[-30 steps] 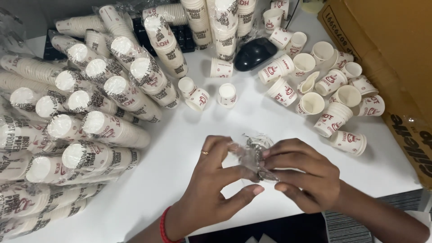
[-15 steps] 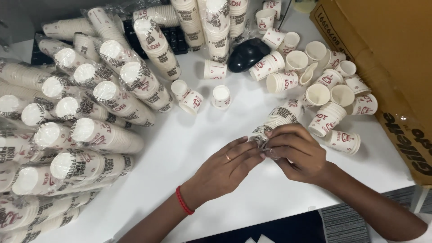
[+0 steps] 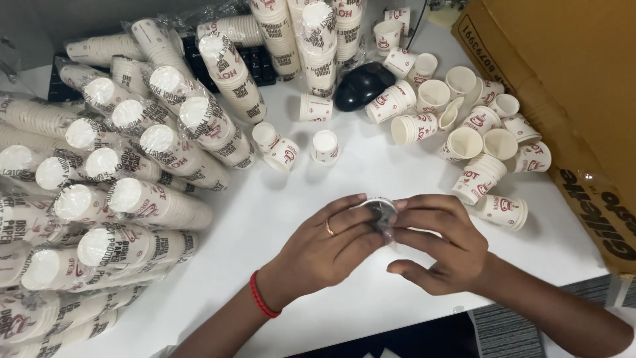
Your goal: Stack and package paper cups into plastic sleeves in a manufacturing environment.
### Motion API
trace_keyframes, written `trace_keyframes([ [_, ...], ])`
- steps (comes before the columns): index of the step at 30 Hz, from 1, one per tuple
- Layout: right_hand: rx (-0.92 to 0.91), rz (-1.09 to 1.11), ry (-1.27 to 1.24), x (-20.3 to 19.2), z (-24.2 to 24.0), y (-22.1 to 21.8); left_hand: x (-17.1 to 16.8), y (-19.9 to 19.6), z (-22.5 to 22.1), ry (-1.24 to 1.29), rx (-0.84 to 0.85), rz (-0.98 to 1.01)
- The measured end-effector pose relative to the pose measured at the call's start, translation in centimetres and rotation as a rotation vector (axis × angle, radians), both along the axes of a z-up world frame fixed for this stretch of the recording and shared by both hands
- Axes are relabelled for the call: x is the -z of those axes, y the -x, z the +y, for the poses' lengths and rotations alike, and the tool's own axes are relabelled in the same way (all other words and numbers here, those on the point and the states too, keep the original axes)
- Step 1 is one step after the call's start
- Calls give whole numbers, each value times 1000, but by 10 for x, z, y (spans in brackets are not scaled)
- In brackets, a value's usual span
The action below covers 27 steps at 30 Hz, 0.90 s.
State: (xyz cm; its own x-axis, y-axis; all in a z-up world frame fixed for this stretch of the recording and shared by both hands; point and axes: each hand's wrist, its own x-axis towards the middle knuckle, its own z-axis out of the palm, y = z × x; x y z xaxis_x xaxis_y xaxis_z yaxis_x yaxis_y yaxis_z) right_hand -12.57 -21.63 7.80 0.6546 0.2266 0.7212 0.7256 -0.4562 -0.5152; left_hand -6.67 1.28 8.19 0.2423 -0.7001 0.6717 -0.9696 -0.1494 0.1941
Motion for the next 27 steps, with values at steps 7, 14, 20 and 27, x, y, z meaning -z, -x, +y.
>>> trace_keyframes([
  [7,-47,-131,580,-27,-14,-18,-3,-5,-8,4,41,-54],
  [14,-82,85,449,-30,-13,-18,6,-7,-13,108,69,10],
  [20,1,-249,500,-17,-16,-16,20,-13,-15,13,71,-35],
  [27,97,-65,491,-22,-17,-19,46,8,-5,-33,-95,-58],
])
